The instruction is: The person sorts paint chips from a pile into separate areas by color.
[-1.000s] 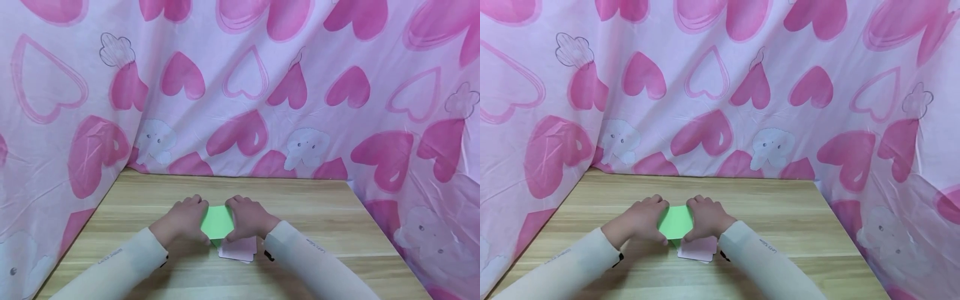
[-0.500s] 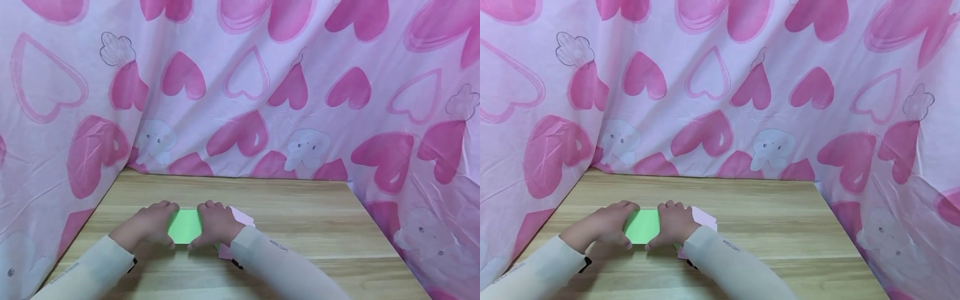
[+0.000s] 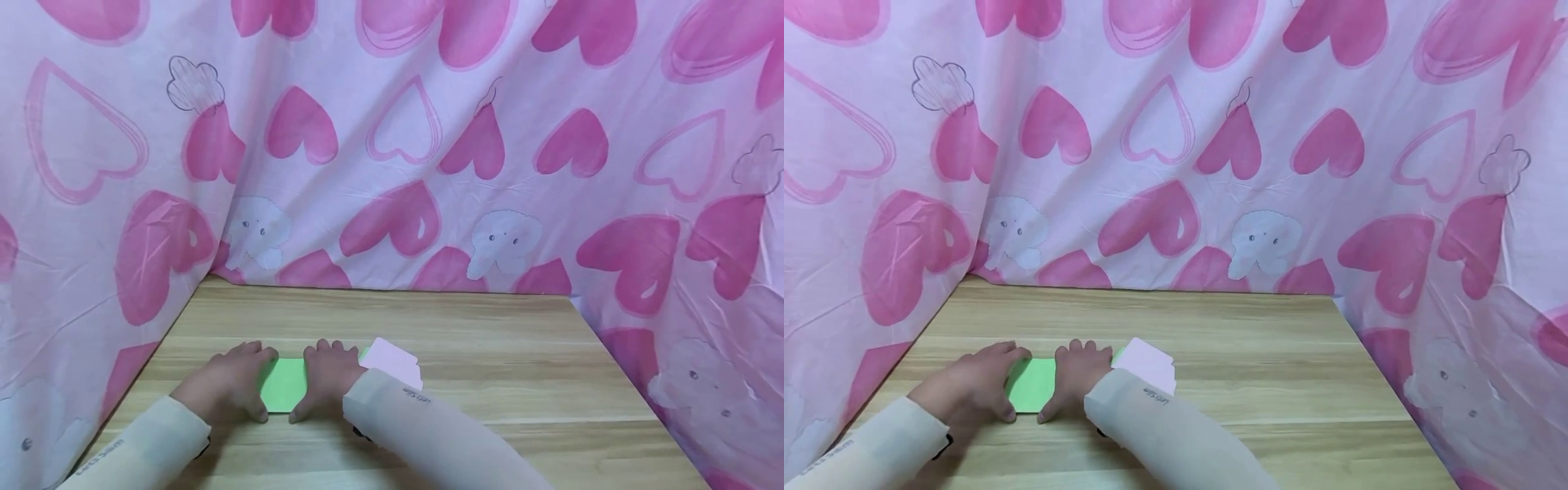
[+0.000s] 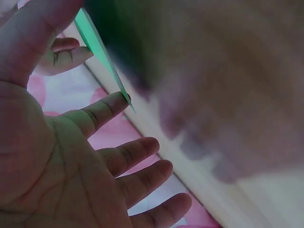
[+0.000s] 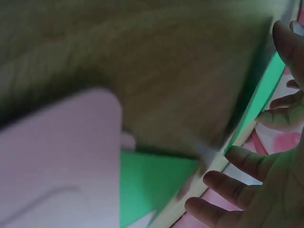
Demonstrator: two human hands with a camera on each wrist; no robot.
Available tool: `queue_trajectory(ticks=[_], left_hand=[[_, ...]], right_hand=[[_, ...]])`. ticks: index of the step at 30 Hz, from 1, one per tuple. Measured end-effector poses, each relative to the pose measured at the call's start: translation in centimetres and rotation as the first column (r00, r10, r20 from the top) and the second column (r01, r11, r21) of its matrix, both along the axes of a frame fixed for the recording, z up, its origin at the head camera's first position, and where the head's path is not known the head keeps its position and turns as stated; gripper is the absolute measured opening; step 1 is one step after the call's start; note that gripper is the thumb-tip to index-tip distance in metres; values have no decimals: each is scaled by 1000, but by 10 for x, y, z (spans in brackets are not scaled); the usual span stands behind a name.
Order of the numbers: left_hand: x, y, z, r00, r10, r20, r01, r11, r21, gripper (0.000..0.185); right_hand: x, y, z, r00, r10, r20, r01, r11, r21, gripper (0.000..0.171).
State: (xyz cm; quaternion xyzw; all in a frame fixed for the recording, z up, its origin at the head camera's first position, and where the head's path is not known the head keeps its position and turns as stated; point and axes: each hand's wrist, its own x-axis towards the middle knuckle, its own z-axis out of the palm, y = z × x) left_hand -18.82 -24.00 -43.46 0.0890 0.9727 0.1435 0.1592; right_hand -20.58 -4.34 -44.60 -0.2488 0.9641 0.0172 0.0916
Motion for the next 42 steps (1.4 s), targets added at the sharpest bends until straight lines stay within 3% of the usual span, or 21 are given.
queue_trajectory(ticks=[10, 19, 25, 30, 36, 42], left_hand=[[2, -2, -9, 1000, 12, -9, -12, 1000, -12, 110], [4, -1, -3, 1000, 17, -10, -16, 999, 41, 115], [-8, 17, -4, 998, -43, -56, 47, 996, 78, 114], [-15, 34, -5, 990, -98, -98, 107, 989, 99, 110], [-25, 56, -12, 970, -189, -150, 205, 974, 95, 103], [-33, 81, -14, 953, -263, -149, 274, 959, 66, 100]], right_hand=[[0, -3, -7, 1000, -12, 17, 12, 1000, 2, 87], [-9, 19, 9, 1000, -9, -1, 9, 998, -61, 97], [-24, 59, 22, 996, -95, 5, 94, 986, -140, 113], [-31, 95, 27, 987, -157, 32, 160, 964, -214, 111], [-30, 141, 24, 976, -210, 55, 217, 940, -265, 110], [-25, 177, 15, 965, -253, 67, 262, 927, -268, 110]])
